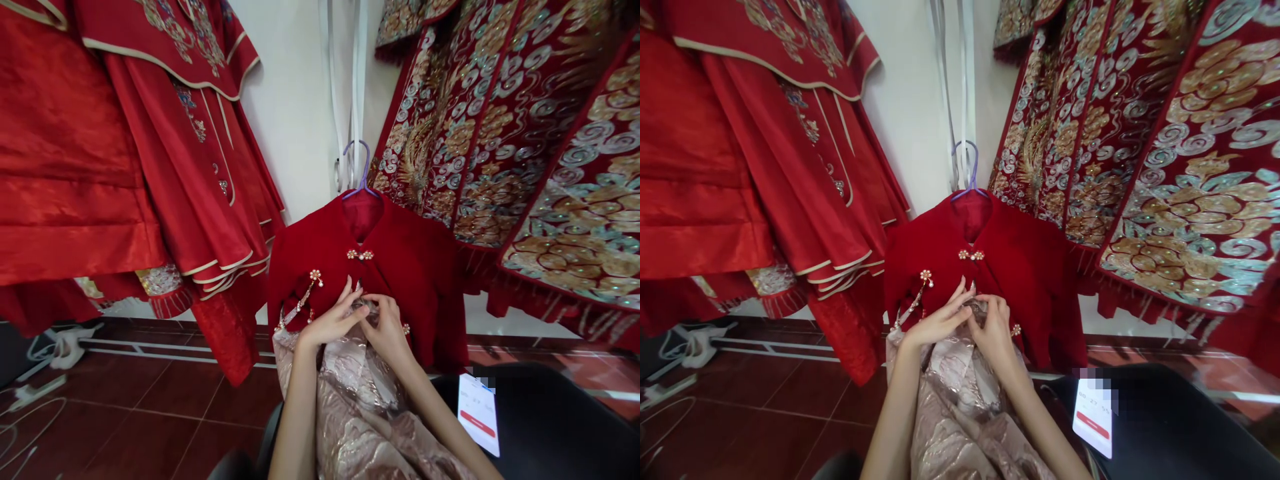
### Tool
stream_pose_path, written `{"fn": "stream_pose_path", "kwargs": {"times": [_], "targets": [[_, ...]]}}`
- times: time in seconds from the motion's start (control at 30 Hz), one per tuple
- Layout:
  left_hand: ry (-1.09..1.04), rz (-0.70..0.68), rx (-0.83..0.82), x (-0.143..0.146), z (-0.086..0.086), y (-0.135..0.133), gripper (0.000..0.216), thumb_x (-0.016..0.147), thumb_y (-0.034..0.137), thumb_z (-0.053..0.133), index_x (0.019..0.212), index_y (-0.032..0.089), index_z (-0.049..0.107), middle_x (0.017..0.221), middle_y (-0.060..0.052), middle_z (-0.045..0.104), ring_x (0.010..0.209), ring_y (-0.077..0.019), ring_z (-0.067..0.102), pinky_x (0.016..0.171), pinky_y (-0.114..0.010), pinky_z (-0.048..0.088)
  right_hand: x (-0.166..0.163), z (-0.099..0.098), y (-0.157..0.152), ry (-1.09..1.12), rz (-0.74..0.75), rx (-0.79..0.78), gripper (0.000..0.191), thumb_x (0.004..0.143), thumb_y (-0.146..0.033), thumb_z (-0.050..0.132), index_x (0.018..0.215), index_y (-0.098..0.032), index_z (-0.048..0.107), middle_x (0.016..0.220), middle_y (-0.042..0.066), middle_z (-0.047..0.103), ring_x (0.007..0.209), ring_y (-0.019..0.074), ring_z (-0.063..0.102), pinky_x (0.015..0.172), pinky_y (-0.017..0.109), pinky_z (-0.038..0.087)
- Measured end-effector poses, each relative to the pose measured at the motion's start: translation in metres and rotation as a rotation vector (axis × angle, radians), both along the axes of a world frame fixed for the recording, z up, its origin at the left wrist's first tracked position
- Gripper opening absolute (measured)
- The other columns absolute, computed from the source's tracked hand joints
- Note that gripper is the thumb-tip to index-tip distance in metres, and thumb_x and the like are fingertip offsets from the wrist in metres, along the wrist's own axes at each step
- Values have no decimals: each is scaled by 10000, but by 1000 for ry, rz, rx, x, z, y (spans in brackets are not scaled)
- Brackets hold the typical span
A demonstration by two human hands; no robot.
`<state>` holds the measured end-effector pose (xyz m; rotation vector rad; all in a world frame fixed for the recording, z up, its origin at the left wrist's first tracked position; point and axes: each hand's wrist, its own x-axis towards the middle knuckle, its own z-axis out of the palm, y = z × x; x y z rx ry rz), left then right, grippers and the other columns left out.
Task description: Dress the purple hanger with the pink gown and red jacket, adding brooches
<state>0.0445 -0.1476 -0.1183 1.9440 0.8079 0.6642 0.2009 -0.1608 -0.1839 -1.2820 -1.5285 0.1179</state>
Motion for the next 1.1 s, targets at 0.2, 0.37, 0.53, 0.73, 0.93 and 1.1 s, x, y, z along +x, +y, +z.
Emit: {"fn": "stream_pose_path", "kwargs": {"times": [0.2, 0.37, 0.53, 0.73, 0.93, 1.1], "targets": [[-36, -26, -37, -8, 3, 0, 686, 875, 617, 458, 1453, 254, 389, 1606, -32, 87, 1474, -234, 112, 1206, -400, 164, -7, -8, 4, -17, -3, 3, 408, 840, -336, 552, 1213, -170, 538, 1272, 176, 477, 1245, 321, 433, 1015, 542, 395], [-106, -32, -123, -11, 0, -1, 648, 843, 598, 537, 1397, 267, 476, 1561, -58, 277, 1434, -264, 275, 1174, -468, 260, -2, -11, 9, 65, 87, -54, 471, 835, -365, 558, 1267, -178, 524, 1259, 157, 509, 1174, 294, 491, 965, 513, 452], [-95, -68, -159, -11, -1, 0, 602, 850, 558, 556, 1370, 260, 511, 1536, -82, 337, 1402, -276, 342, 1133, -470, 337, 1, -9, 9, 39, 62, -50, 442, 811, -369, 576, 1201, -159, 586, 1237, 166, 513, 1160, 303, 481, 1003, 527, 408], [-92, -69, -94, -10, -2, 1, 593, 858, 518, 569, 1363, 210, 523, 1529, -115, 345, 1392, -292, 352, 1154, -499, 272, 4, -11, 13, 87, 105, -45, 486, 804, -433, 578, 1206, -160, 578, 1239, 169, 528, 1168, 302, 490, 1001, 517, 417], [-116, -25, -181, -7, -4, 0, 665, 860, 546, 546, 1410, 184, 456, 1450, -161, 451, 1184, -301, 560, 973, -481, 486, 14, 5, 6, 208, 195, -173, 527, 798, -541, 575, 1166, -167, 621, 1223, 172, 539, 1119, 297, 540, 830, 432, 542], [-219, 59, -124, 18, -18, 8, 589, 919, 475, 475, 1433, 209, 364, 1505, -149, 363, 1317, -276, 446, 1032, -452, 448, 35, 20, -4, 226, 222, -266, 536, 782, -580, 588, 1105, -157, 656, 1188, 160, 587, 952, 249, 613, 839, 419, 541]]}}
